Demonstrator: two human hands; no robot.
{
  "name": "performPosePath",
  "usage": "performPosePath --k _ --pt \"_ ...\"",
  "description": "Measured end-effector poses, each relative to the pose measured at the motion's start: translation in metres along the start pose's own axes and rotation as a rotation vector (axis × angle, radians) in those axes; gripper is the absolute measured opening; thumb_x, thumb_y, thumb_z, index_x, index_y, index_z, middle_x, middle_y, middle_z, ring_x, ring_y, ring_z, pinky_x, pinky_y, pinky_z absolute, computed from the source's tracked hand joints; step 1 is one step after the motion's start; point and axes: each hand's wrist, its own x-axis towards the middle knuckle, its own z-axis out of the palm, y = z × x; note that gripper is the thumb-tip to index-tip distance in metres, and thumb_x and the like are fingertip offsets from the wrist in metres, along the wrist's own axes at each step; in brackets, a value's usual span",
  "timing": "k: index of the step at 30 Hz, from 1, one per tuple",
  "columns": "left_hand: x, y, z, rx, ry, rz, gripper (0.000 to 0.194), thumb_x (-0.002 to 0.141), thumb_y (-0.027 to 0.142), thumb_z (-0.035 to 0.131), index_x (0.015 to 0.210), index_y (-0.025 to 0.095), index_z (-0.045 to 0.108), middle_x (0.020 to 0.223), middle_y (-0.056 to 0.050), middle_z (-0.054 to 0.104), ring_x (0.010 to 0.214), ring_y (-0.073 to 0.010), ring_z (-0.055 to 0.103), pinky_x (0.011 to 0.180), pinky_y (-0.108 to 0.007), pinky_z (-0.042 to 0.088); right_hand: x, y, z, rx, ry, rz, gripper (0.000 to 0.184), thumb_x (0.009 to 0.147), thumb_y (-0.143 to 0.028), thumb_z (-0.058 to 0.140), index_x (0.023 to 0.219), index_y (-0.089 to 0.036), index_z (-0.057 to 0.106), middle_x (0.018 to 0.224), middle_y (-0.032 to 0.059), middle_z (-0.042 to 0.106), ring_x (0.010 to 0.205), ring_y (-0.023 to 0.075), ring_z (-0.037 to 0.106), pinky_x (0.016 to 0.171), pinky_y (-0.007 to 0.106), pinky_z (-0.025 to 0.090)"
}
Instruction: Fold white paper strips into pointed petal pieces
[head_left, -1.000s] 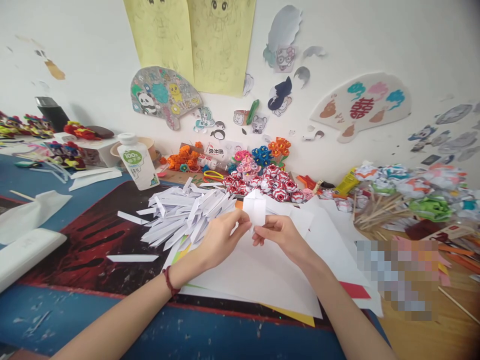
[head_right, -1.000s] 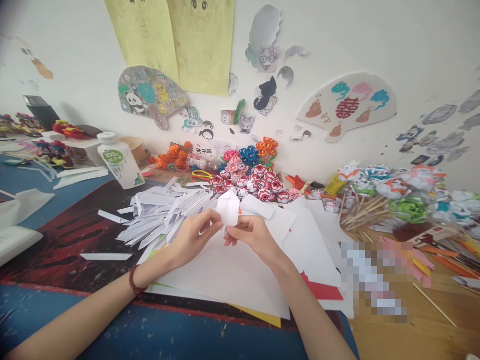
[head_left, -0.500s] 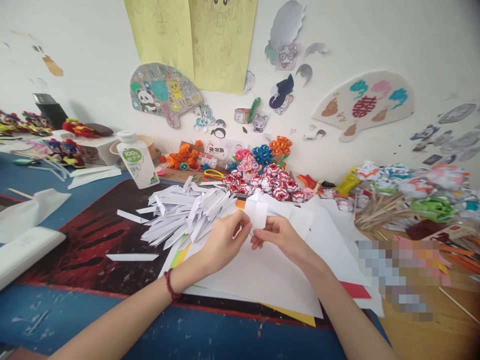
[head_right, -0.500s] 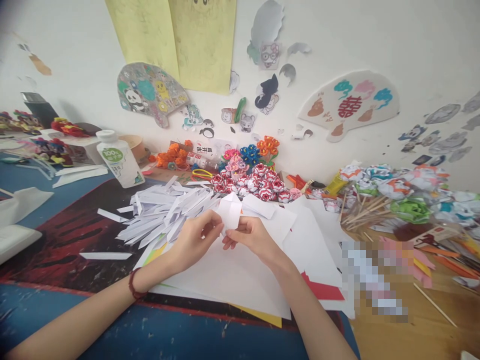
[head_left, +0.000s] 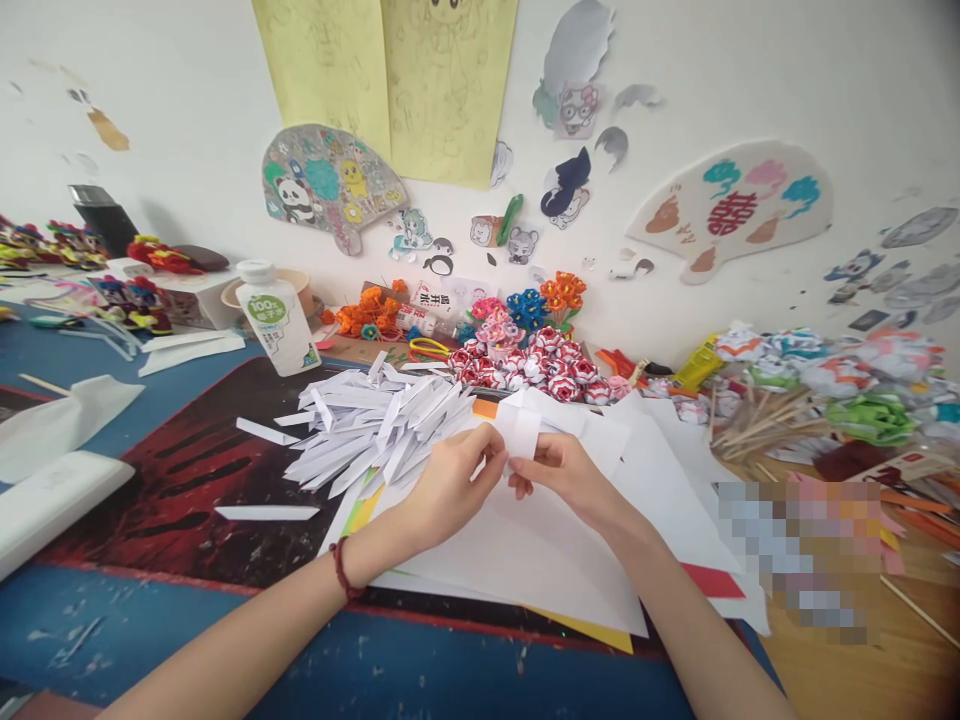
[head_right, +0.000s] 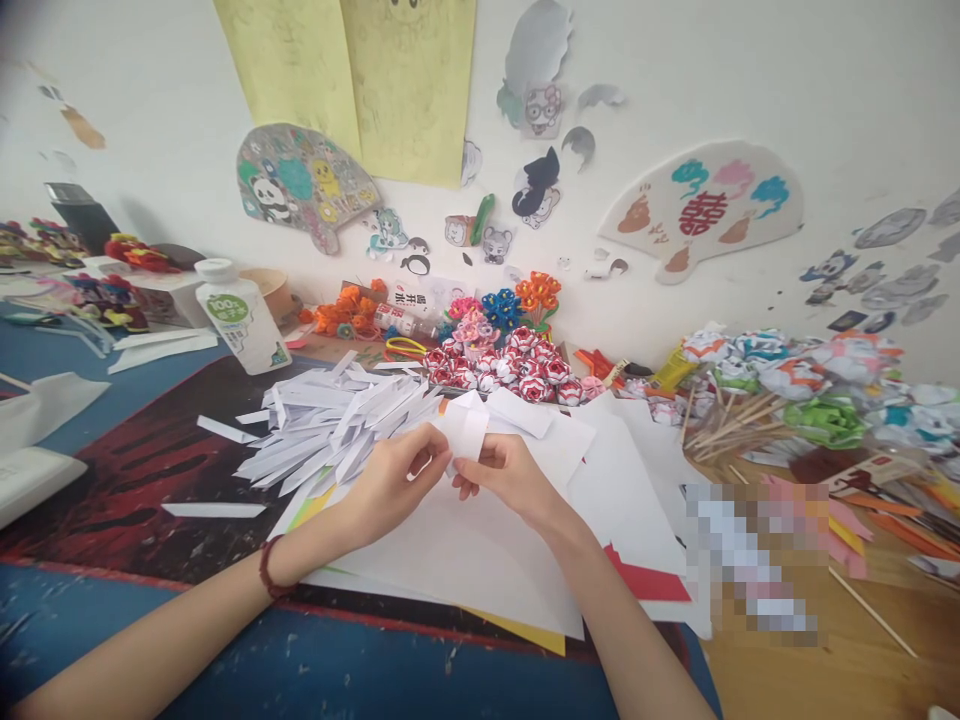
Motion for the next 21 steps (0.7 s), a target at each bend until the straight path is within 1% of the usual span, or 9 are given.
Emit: performPosePath --k 5,11,16,21 --pt "-0.0005 0.0004 -0.0003 0.015 0.003 0.008 0.009 0.089 0.017 0.046 0.081 0.018 0.050 0.071 0.002 0.057 0.061 -0.0096 0.050 0.057 -0.022 0.036 0.0001 -0.0012 0.0014 -0.021 0.017 0.013 0.030 0.076 -0.041 0.071 0.085 -0.013 0.069 0.070 0.0050 0.067 0.059 0.0148 0.062 0.058 0.028 0.050" --pt "-0.0006 0.0020 0.0001 0.012 -0.006 -0.010 0.006 0.088 0.016 0.048 0.083 0.018 0.050 0.069 0.003 0.057 0.059 -0.0093 0.049 0.057 -0.022 0.036 0.0009 0.0026 0.0012 -0.011 0.048 -0.005 0.027 0.074 -0.038 0.073 0.081 -0.013 0.071 0.067 0.0049 0.067 0.056 0.0137 0.060 0.054 0.027 0.050" --pt "0.0000 0.0012 0.0011 -0.047 0.011 -0.032 0.004 0.089 0.018 0.048 0.087 0.019 0.051 0.067 0.004 0.056 0.057 -0.0091 0.049 0.055 -0.022 0.036 0.0008 0.0050 0.0005 -0.009 0.063 -0.016 0.025 0.073 -0.038 0.074 0.081 -0.013 0.072 0.066 0.0048 0.067 0.056 0.0140 0.060 0.053 0.027 0.050" --pt "0.0013 0.0013 0.0008 -0.140 -0.003 -0.060 0.002 0.089 0.019 0.049 0.090 0.019 0.051 0.066 0.003 0.057 0.058 -0.0100 0.051 0.055 -0.022 0.036 0.0000 0.0043 0.0003 -0.006 0.066 -0.017 0.026 0.073 -0.038 0.073 0.081 -0.013 0.072 0.066 0.0050 0.067 0.057 0.0150 0.060 0.054 0.028 0.051"
